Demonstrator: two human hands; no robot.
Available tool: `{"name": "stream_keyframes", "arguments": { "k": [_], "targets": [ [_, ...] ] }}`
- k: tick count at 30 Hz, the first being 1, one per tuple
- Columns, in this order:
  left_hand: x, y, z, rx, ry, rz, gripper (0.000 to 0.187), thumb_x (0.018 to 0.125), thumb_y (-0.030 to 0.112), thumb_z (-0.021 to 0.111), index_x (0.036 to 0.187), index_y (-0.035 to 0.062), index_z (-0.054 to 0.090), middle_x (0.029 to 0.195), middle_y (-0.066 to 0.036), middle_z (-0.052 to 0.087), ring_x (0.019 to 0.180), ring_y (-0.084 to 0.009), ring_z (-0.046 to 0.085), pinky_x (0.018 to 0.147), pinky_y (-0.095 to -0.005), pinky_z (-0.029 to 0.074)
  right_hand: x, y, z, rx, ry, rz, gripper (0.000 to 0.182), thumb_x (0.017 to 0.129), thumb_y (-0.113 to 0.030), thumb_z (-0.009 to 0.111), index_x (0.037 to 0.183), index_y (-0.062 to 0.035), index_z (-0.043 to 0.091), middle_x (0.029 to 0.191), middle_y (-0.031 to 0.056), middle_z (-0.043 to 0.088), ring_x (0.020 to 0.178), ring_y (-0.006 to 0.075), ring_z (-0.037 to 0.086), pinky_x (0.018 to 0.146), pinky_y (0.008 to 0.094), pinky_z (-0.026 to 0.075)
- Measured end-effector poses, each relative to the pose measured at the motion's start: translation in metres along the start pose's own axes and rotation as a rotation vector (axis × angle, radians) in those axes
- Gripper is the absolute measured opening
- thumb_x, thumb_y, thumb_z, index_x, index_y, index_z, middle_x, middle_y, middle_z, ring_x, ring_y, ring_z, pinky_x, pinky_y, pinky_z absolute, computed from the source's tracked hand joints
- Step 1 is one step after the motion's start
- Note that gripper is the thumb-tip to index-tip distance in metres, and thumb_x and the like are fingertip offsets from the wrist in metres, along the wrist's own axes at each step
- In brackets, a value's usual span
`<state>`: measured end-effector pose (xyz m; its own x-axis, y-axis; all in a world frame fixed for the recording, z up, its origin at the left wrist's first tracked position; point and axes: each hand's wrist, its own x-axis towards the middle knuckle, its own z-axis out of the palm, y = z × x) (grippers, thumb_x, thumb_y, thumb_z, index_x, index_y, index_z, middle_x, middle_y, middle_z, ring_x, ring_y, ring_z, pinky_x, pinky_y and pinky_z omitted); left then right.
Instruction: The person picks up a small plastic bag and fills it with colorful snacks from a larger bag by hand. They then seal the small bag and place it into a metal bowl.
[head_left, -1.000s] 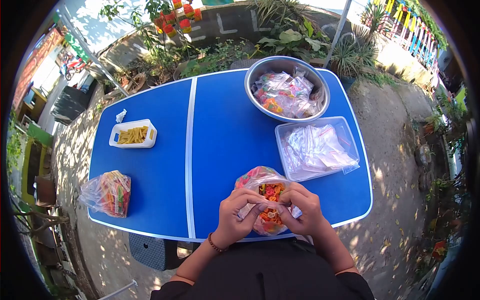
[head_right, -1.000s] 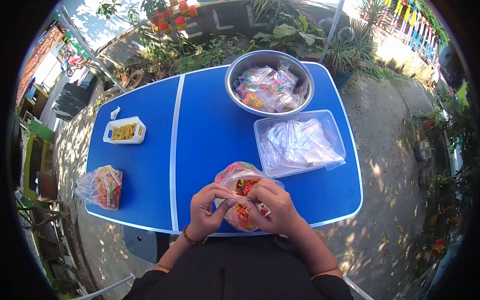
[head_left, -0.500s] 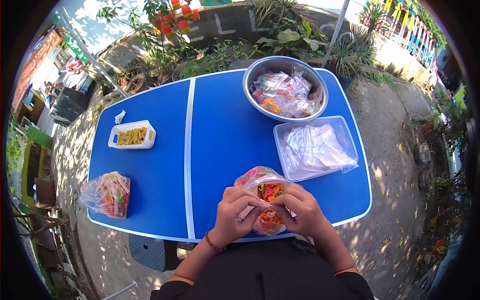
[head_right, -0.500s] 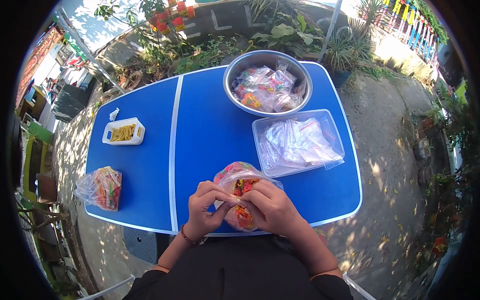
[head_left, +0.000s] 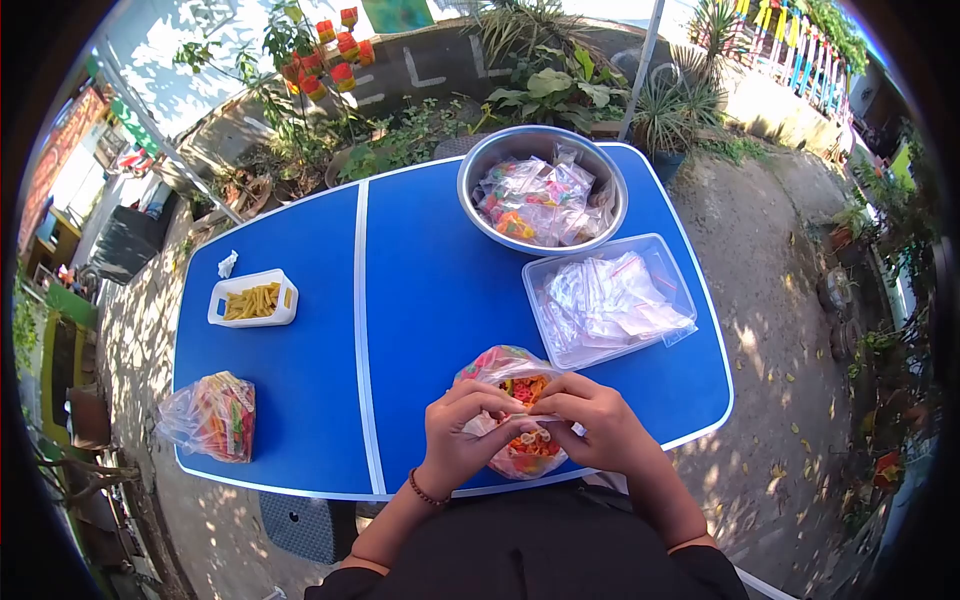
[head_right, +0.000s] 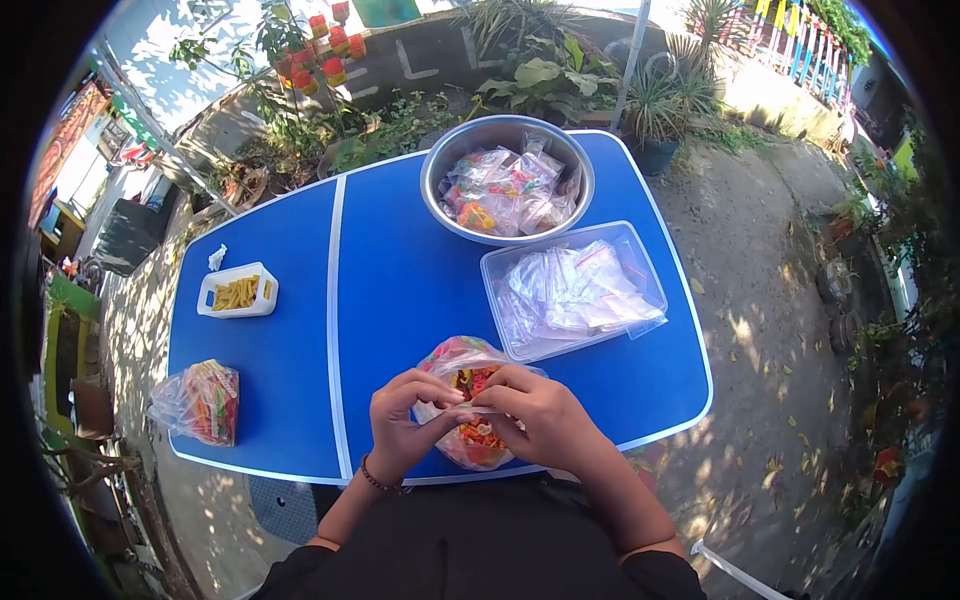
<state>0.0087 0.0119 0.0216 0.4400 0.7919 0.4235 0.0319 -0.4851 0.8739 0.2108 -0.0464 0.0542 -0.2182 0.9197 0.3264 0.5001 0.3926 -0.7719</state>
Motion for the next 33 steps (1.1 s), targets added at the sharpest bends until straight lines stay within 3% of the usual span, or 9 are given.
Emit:
{"name": "stream_keyframes", "arguments": {
  "k": [4, 8, 15, 17, 20, 24, 28, 33],
  "targets": [
    [0.004, -0.006, 0.002, -0.058, -0.017, -0.042, 0.058, 0.07, 0.018, 0.09, 0.119, 0.0025, 0.063, 0.113, -0.007, 0.06, 0.08, -0.0085, 0.061, 0.071, -0.023, 0.048, 0.005, 0.006, -0.011, 0.022, 0.055, 0.009, 0.022, 0.078, 0.005, 0.067, 0.099, 0.0, 0.069, 0.095, 0.0116, 0.064, 0.076, 0.0233, 0.068, 0.065, 0.0316, 0.055],
    [0.006, -0.012, 0.006, -0.174, 0.008, -0.131, 0.067, 0.075, 0.012, 0.086, 0.131, 0.0013, 0.05, 0.125, -0.007, 0.049, 0.086, -0.0087, 0.059, 0.072, -0.0218, 0.046, 0.024, 0.015, -0.027, -0.004, 0.117, 0.001, 0.025, 0.078, 0.006, 0.066, 0.101, 0.0, 0.07, 0.092, 0.0115, 0.064, 0.075, 0.0205, 0.068, 0.063, 0.0297, 0.054],
    [0.011, -0.027, 0.005, -0.245, -0.069, -0.235, 0.055, 0.08, 0.01, 0.081, 0.126, 0.0013, 0.053, 0.122, -0.007, 0.052, 0.084, -0.0091, 0.06, 0.071, -0.0223, 0.046, 0.092, 0.044, -0.046, -0.049, 0.274, 0.075, 0.011, 0.082, 0.004, 0.066, 0.092, 0.0021, 0.07, 0.084, 0.0101, 0.064, 0.065, 0.0181, 0.065, 0.057, 0.0275, 0.052],
    [0.009, -0.031, 0.005, -0.234, -0.074, -0.243, 0.052, 0.081, 0.01, 0.08, 0.125, 0.0013, 0.054, 0.12, -0.008, 0.053, 0.083, -0.0092, 0.061, 0.07, -0.0225, 0.046, 0.114, 0.058, -0.051, -0.122, 0.339, 0.093, 0.016, 0.082, 0.004, 0.067, 0.098, 0.0033, 0.07, 0.091, 0.0139, 0.066, 0.073, 0.0235, 0.068, 0.063, 0.0308, 0.054],
    [0.008, -0.034, 0.002, -0.236, -0.081, -0.27, 0.05, 0.082, 0.008, 0.079, 0.125, 0.0012, 0.054, 0.118, -0.008, 0.054, 0.083, -0.0092, 0.061, 0.069, -0.0226, 0.046, 0.14, 0.079, -0.046, -0.317, 0.555, -0.076, 0.024, 0.083, 0.003, 0.066, 0.107, 0.0056, 0.067, 0.102, 0.0187, 0.066, 0.087, 0.0319, 0.068, 0.076, 0.0368, 0.056],
    [0.007, -0.032, -0.002, -0.241, -0.071, -0.302, 0.045, 0.083, 0.006, 0.077, 0.122, 0.0011, 0.056, 0.117, -0.007, 0.054, 0.084, -0.0093, 0.061, 0.07, -0.023, 0.046, 0.13, 0.085, -0.033, -0.262, 0.359, 0.074, 0.028, 0.085, 0.0, 0.064, 0.112, 0.0077, 0.064, 0.109, 0.0211, 0.064, 0.1, 0.0374, 0.065, 0.09, 0.0418, 0.052],
    [0.004, -0.037, -0.001, -0.209, -0.091, -0.304, 0.039, 0.084, 0.005, 0.076, 0.118, 0.0011, 0.058, 0.113, -0.006, 0.057, 0.084, -0.0093, 0.061, 0.07, -0.0238, 0.047, 0.101, 0.068, -0.02, -0.279, 0.324, -0.004, 0.021, 0.084, 0.002, 0.064, 0.104, 0.005, 0.067, 0.102, 0.0189, 0.065, 0.093, 0.0352, 0.065, 0.083, 0.0409, 0.053],
    [0.005, -0.033, 0.001, -0.192, -0.13, -0.285, 0.034, 0.085, 0.004, 0.075, 0.116, 0.0011, 0.06, 0.104, -0.006, 0.062, 0.083, -0.0095, 0.061, 0.073, -0.0245, 0.049, 0.058, 0.053, -0.027, -0.303, 0.279, 0.117, 0.016, 0.083, 0.003, 0.065, 0.098, 0.0029, 0.069, 0.09, 0.0163, 0.067, 0.085, 0.0328, 0.066, 0.075, 0.0391, 0.053]
  ]
}}
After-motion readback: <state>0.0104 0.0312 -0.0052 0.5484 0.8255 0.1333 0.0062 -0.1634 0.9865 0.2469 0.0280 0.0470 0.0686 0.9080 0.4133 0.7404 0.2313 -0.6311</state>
